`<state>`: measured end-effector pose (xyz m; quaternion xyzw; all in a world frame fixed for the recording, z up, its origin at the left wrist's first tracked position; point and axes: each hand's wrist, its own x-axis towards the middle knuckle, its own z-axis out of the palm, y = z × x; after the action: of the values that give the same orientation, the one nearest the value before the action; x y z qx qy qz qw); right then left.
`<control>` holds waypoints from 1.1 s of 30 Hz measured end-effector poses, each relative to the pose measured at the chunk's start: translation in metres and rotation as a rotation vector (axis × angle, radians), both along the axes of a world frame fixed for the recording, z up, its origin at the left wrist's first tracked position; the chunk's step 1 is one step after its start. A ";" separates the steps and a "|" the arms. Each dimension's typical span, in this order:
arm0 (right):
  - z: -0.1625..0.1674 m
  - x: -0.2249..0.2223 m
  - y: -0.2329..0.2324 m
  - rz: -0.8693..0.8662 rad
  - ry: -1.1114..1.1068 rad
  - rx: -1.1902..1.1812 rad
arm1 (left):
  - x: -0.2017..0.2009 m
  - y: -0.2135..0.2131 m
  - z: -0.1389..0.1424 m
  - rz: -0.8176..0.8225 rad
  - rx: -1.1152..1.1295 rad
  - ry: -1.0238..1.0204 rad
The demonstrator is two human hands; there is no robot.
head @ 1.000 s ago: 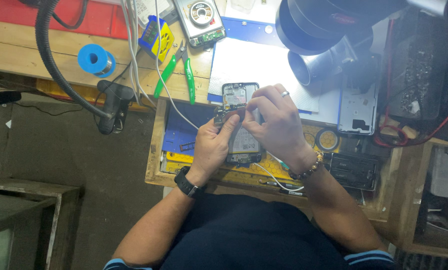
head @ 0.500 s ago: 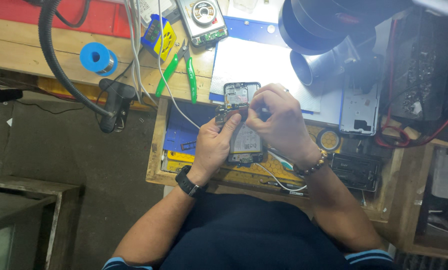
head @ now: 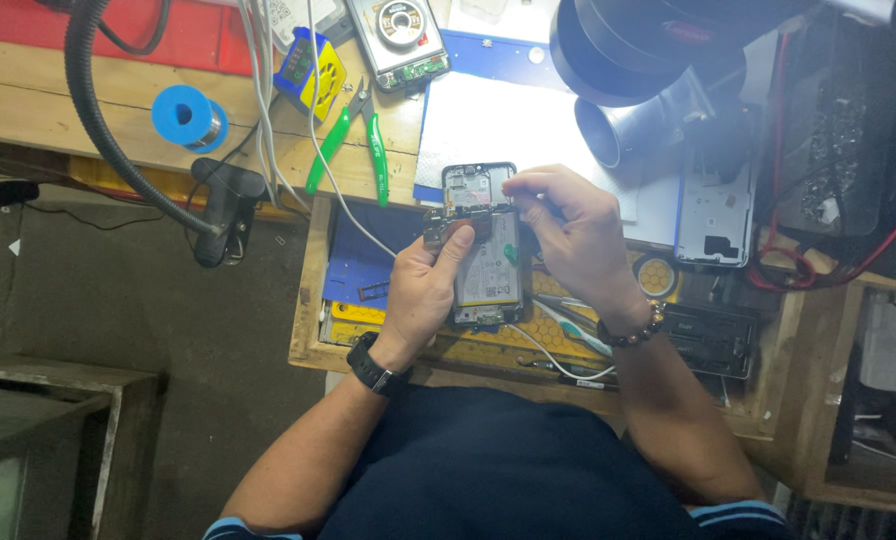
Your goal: The person removes a small circuit board from a disassembled smartphone and places the phone on the workbench. They then hold the circuit board under a microscope, turning it over to view both sides. Finally, they pick up a white cable and connect it to the circuit board.
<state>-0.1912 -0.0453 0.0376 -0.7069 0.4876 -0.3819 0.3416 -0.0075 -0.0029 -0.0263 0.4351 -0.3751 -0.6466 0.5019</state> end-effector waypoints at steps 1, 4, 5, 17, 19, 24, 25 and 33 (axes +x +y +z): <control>0.000 0.000 0.000 -0.001 -0.025 -0.020 | 0.000 0.000 0.000 0.000 -0.003 0.000; 0.001 0.003 0.002 -0.031 -0.051 -0.085 | 0.000 0.000 0.001 -0.004 -0.005 -0.002; 0.001 0.004 0.003 -0.057 -0.026 -0.109 | 0.000 0.000 0.001 -0.006 -0.002 -0.004; 0.005 0.003 0.019 -0.083 -0.028 -0.043 | -0.017 -0.003 0.001 -0.008 0.007 -0.075; 0.004 0.000 0.020 -0.088 -0.056 -0.056 | -0.021 -0.004 0.000 -0.006 0.007 -0.085; -0.005 -0.005 0.031 -0.276 -0.042 -0.073 | -0.023 -0.004 -0.001 -0.001 0.012 0.060; -0.006 -0.008 0.035 -0.311 -0.002 -0.061 | -0.022 -0.004 -0.001 -0.013 0.020 0.091; -0.013 -0.033 0.072 -0.300 -0.154 0.395 | -0.026 -0.001 0.005 -0.095 0.057 0.162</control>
<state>-0.2245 0.0269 0.0249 -0.5149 0.6248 -0.3784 0.4487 -0.0332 -0.0035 -0.0213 0.3772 -0.3346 -0.7133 0.4869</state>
